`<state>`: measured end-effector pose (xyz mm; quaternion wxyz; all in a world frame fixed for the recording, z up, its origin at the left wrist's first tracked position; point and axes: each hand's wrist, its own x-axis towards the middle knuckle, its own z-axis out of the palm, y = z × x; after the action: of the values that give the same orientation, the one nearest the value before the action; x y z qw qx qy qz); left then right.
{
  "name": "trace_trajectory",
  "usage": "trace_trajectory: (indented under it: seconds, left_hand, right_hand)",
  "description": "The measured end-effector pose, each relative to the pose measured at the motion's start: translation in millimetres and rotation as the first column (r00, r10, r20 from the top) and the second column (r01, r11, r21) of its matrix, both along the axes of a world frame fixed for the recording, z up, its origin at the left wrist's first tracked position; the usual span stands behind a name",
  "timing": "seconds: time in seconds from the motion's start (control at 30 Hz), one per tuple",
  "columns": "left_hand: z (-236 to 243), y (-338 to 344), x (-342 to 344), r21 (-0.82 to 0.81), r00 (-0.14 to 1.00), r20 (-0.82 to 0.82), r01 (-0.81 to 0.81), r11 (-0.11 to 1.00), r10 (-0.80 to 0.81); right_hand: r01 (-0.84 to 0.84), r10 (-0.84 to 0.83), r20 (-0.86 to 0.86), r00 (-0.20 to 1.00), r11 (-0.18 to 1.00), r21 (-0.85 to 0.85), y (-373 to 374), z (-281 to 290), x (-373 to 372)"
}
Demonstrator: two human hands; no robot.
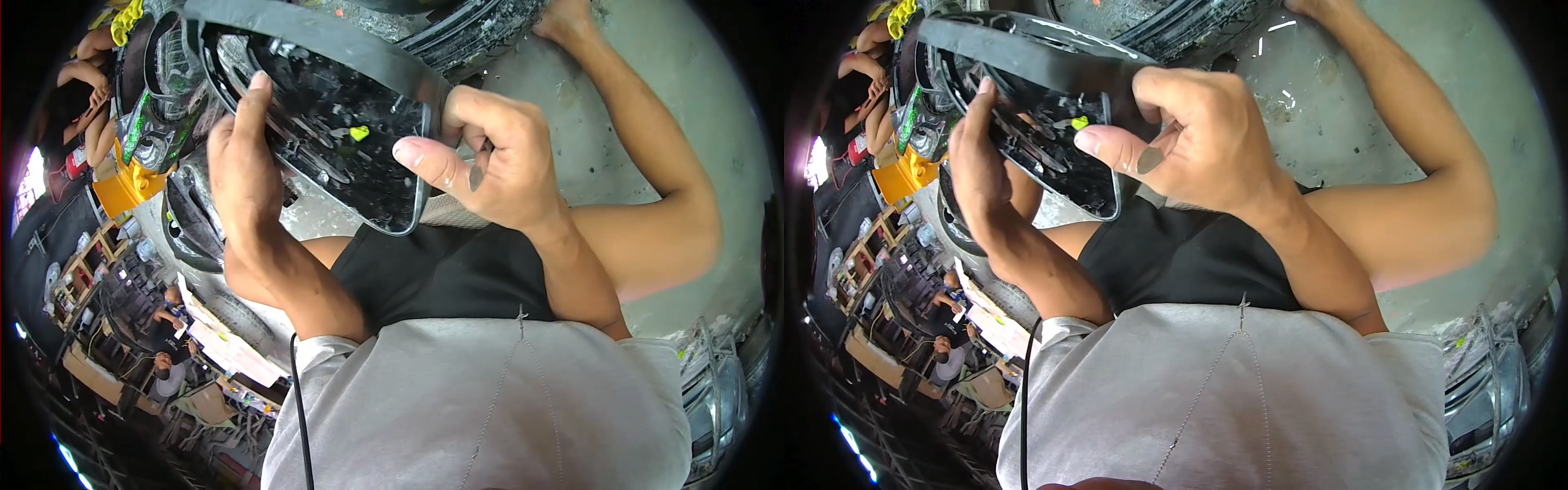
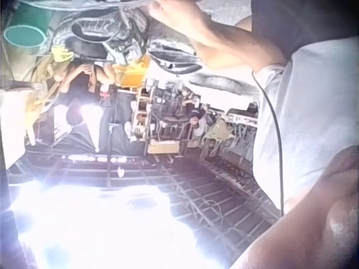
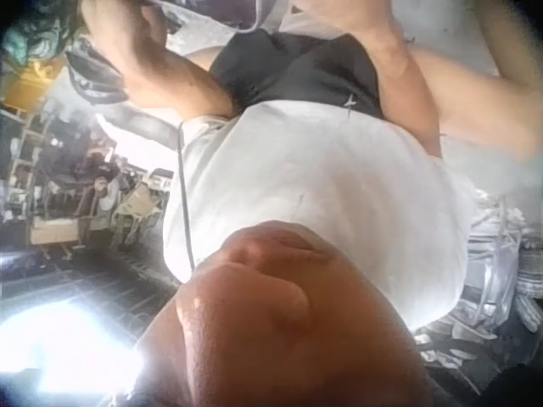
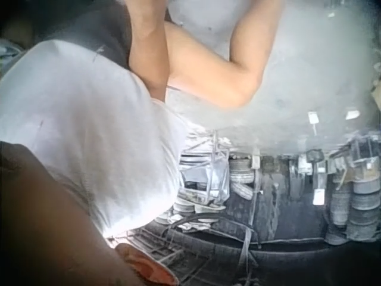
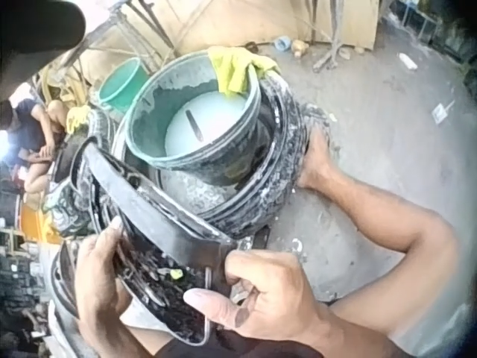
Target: Cleaning or scraping residue from a black plastic vehicle part using a small tool.
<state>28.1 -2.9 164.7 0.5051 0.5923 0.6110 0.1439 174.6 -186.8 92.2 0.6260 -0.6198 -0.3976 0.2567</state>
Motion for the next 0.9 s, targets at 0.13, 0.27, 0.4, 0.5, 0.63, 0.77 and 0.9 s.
trace_trajectory:
  seconds: [0.13,0.27,0.4,0.5,0.63,0.77,0.9]
  left_hand:
    - [-31.4,-6.9,-10.6,-0.225,0.972,0.231,0.005,0.974,0.048]
    - [-52.3,-16.2,-12.0,-0.243,0.926,0.368,0.012,0.970,0.081]
    - [-60.1,-18.6,-10.2,-0.273,0.917,0.392,0.045,0.961,0.068]
    - [-65.8,-19.7,-7.2,-0.246,0.952,0.303,0.049,0.968,0.029]
    - [-77.1,-24.0,-2.8,-0.172,0.951,0.300,-0.016,0.985,0.068]
    - [-80.2,-28.8,-6.6,-0.133,0.961,0.275,0.003,0.991,0.034]
    - [-79.4,-30.9,-11.8,-0.172,0.940,0.341,0.036,0.984,0.026]
  right_hand:
    - [0.004,-0.004,0.009,1.000,1.000,-0.009,1.2,-5.0,8.8]
    - [0.020,-0.021,-0.022,1.000,0.999,-0.037,3.6,-13.2,14.0]
    - [0.011,-0.028,-0.151,0.988,0.994,-0.111,6.4,-21.2,21.3]
    - [-0.018,-0.031,-0.272,0.962,0.984,-0.178,16.4,-32.2,27.3]
    - [-0.082,0.010,-0.440,0.898,0.986,-0.144,23.3,-41.4,29.3]
    - [-0.006,-0.066,-0.401,0.914,0.984,-0.176,22.7,-38.2,23.3]
    - [0.059,-0.121,-0.419,0.900,0.986,-0.158,21.4,-35.3,24.9]
